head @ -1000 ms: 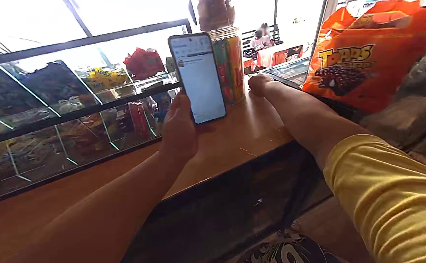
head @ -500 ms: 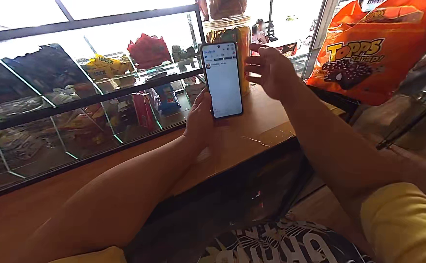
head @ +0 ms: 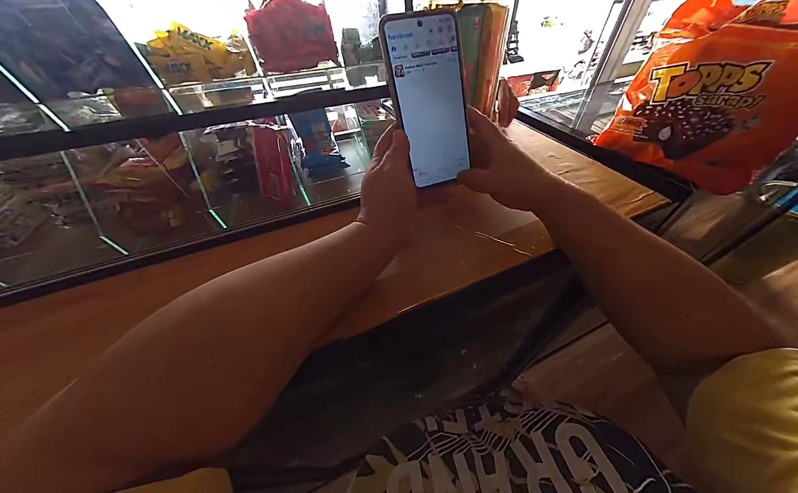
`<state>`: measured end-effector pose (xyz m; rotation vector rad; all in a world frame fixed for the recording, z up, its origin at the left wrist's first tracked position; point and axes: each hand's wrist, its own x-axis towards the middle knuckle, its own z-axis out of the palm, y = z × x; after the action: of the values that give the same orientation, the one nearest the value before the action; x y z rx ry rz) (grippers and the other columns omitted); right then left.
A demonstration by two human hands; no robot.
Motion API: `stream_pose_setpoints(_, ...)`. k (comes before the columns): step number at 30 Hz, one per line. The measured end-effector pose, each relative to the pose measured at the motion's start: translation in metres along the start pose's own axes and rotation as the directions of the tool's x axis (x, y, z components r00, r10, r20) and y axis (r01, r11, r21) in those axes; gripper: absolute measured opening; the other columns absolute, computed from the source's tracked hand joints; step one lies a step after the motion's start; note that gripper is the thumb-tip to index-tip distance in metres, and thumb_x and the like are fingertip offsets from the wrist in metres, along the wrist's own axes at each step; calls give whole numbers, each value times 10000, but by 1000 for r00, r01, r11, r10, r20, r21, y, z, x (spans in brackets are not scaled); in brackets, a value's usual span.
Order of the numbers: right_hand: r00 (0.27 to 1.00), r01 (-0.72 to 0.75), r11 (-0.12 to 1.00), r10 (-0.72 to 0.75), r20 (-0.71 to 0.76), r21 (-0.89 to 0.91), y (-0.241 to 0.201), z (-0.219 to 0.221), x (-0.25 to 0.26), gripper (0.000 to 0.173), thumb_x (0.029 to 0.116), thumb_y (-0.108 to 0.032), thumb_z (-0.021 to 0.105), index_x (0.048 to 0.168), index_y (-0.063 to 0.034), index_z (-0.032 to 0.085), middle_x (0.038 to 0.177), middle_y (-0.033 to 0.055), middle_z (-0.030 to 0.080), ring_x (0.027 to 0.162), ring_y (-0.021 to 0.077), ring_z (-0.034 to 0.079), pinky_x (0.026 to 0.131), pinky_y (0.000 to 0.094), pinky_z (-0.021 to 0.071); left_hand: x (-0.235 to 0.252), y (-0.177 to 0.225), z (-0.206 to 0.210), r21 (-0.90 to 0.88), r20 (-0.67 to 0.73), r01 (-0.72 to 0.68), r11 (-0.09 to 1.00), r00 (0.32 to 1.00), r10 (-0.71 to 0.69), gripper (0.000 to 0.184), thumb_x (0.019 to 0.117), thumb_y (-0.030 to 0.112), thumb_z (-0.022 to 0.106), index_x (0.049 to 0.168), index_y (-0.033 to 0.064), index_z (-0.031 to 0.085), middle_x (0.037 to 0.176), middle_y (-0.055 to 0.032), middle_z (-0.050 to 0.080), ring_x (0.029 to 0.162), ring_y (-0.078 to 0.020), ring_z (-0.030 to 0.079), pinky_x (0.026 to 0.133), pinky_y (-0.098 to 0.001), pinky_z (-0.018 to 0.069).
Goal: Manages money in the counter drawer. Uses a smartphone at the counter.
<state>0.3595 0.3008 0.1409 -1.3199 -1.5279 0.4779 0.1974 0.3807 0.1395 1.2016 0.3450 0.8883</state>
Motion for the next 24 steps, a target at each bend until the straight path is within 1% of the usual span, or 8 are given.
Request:
stream_pose_setpoints(4, 999, 18, 1000, -19, 35, 13, 0, -2, -2, 860, 864, 11, 577, 1605, -31, 143, 1431, 139, 546, 1214, 108, 628, 1003, 280, 548, 1, 2, -1, 11, 75, 75, 997, 994, -76, 538, 1105, 522, 173, 1508, 222, 366, 1256, -116, 670, 1048, -289, 707, 759, -447, 619)
stream_pose_setpoints(7, 998, -15, 1000, 14, 57, 21, 1, -4, -2, 874, 850, 10, 553, 1615, -42, 134, 1455, 144, 534, 1231, 112, 619, 1011, 284, 541, 2, 4, 0, 18, 109, 117, 993, 987, -118, 612, 1087, 568, 109, 1482, 214, 414, 1280, -109, 662, 1102, -285, 684, 813, -465, 598)
stream_pose_setpoints(10, 997, -4, 1000, 5, 80, -6, 2, -6, -3, 913, 822, -3, 560, 1618, -39, 114, 1474, 149, 515, 1251, 116, 606, 1018, 283, 534, 2, 4, -2, 54, 131, 115, 992, 984, -121, 675, 1070, 595, 62, 1482, 205, 428, 1308, -100, 653, 1125, -276, 676, 828, -460, 597)
stream_pose_setpoints(12, 996, 9, 1000, -9, 90, -4, 1, -6, -3, 938, 801, -24, 572, 1612, -41, 103, 1444, 137, 530, 1202, 112, 629, 966, 283, 559, 3, 5, -3, 71, 135, 95, 993, 985, -104, 674, 1071, 590, 52, 1477, 209, 431, 1304, -97, 658, 1121, -271, 680, 815, -456, 602)
stream_pose_setpoints(14, 996, -9, 1000, 7, 88, 13, -1, -5, -4, 942, 802, -9, 580, 1610, -43, 97, 1417, 139, 549, 1169, 125, 650, 941, 296, 574, 3, 6, -3, 81, 134, 103, 991, 985, -113, 684, 1066, 599, 42, 1481, 219, 433, 1311, -91, 654, 1136, -269, 672, 819, -463, 597)
stream_pose_setpoints(17, 996, -36, 999, 36, 82, 1, -4, -6, -5, 951, 812, 21, 581, 1619, -50, 83, 1422, 154, 548, 1183, 142, 647, 962, 313, 570, 3, 5, -2, 95, 118, 99, 991, 987, -110, 676, 1068, 598, 47, 1458, 225, 453, 1291, -90, 663, 1104, -272, 684, 780, -454, 603)
stream_pose_setpoints(20, 994, -6, 1000, 4, 112, 24, 1, -8, -4, 976, 809, 43, 603, 1618, -49, 65, 1439, 152, 540, 1206, 143, 643, 983, 307, 567, 2, 5, -2, 96, 119, 96, 991, 987, -107, 677, 1067, 598, 48, 1455, 225, 459, 1305, -91, 657, 1127, -279, 675, 805, -472, 599)
stream_pose_setpoints(24, 991, -14, 999, 8, 132, 46, 1, -9, -4, 990, 823, 99, 611, 1622, -56, 47, 1457, 171, 523, 1222, 163, 643, 1009, 306, 558, 4, 4, -2, 110, 117, 90, 990, 988, -103, 675, 1065, 600, 44, 1428, 233, 478, 1287, -81, 660, 1117, -273, 676, 778, -468, 599)
